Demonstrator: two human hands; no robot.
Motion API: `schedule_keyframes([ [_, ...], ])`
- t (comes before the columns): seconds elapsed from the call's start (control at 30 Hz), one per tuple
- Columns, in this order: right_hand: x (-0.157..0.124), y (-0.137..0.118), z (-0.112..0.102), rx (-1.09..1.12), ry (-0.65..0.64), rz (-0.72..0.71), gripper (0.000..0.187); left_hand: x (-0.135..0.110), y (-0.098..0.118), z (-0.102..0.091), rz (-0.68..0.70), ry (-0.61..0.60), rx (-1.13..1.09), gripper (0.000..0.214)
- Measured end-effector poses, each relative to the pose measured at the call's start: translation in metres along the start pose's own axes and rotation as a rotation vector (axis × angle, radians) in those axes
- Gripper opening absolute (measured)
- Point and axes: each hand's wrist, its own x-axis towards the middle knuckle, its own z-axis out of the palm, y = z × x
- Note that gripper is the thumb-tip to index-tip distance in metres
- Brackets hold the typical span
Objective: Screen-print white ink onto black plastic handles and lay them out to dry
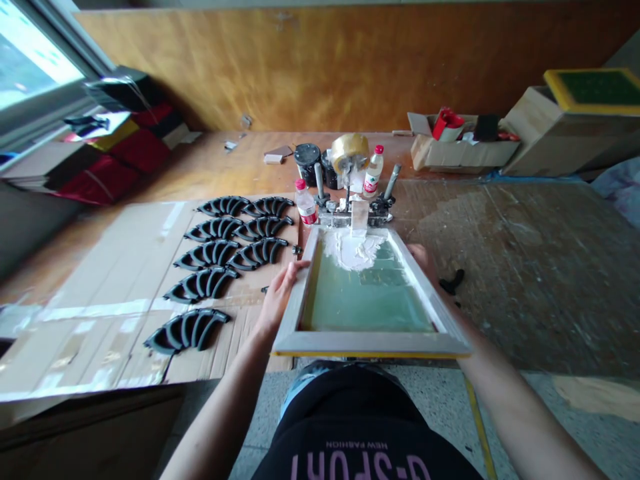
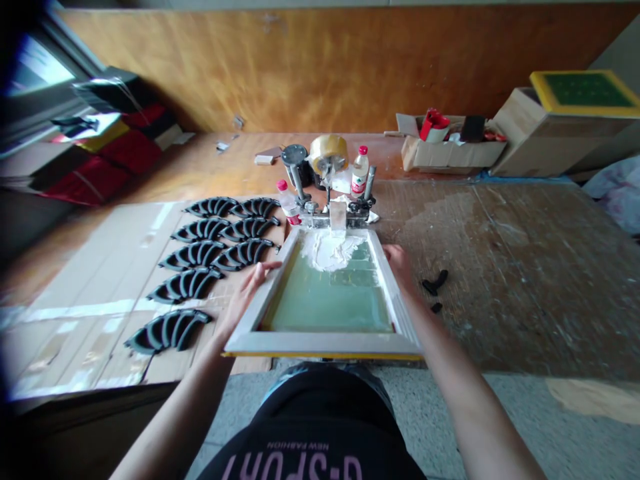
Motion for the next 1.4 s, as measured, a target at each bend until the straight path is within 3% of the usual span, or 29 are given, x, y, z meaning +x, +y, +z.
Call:
schedule_keyframes([
  [0.07, 0.019, -0.002, -0.005, 0.002, 0.106, 0.049, 0.038, -0.010, -0.026, 0.003, -0.094, -0.018, 0.024, 0.056],
  [0.13, 0.040, -0.018, -0.001, 0.007, 0.156, -0.021, 0.051, -0.013, -0.052, 0.009, -0.170, -0.042, 0.016, 0.062],
  [0.2, 0.060, -0.041, 0.009, -0.017, 0.109, -0.150, 0.058, -0.011, -0.074, 0.016, -0.204, -0.055, 0.028, 0.069],
  [0.3, 0.077, -0.067, 0.024, -0.101, -0.057, -0.203, 0.038, -0.006, -0.095, 0.021, -0.187, -0.060, 0.042, 0.071],
  [0.43, 0.060, -0.080, 0.035, -0.204, -0.240, -0.202, 0.007, -0.004, -0.105, 0.021, -0.196, -0.067, 0.041, 0.069],
  [0.63, 0.012, -0.084, 0.014, -0.126, -0.396, -0.624, 0.018, -0.005, -0.109, 0.022, -0.230, -0.062, 0.004, 0.070],
  [0.7, 0.015, -0.082, 0.007, -0.064, -0.457, -0.665, 0.016, -0.005, -0.108, 0.023, -0.227, -0.068, 0.002, 0.071],
  [0.77, 0.023, -0.081, 0.007, -0.030, -0.468, -0.616, 0.012, -0.005, -0.107, 0.022, -0.218, -0.068, 0.006, 0.071],
  [0.87, 0.022, -0.080, 0.018, -0.038, -0.337, -0.521, 0.015, -0.006, -0.103, 0.021, -0.217, -0.065, 0.020, 0.071],
  [0.93, 0.011, -0.079, 0.025, -0.034, -0.264, -0.550, 0.022, -0.007, -0.100, 0.021, -0.232, -0.066, 0.023, 0.071],
  [1.07, 0.002, -0.079, 0.024, 0.028, -0.271, -0.617, 0.017, -0.008, -0.093, 0.019, -0.247, -0.081, 0.006, 0.072],
  [1.17, 0.031, -0.084, 0.020, 0.035, -0.213, -0.478, 0.016, -0.009, -0.078, 0.015, -0.258, -0.112, -0.005, 0.073],
  [1.27, 0.074, -0.080, 0.015, -0.019, -0.115, -0.304, 0.049, -0.012, -0.050, 0.007, -0.201, -0.087, -0.007, 0.066],
  [1.33, 0.095, -0.065, 0.008, -0.100, -0.044, -0.211, 0.061, -0.012, -0.028, 0.001, -0.152, -0.038, -0.011, 0.057],
  [1.4, 0.104, -0.040, -0.002, -0.223, 0.029, -0.144, 0.055, -0.010, -0.006, -0.001, -0.131, -0.010, -0.046, 0.054],
])
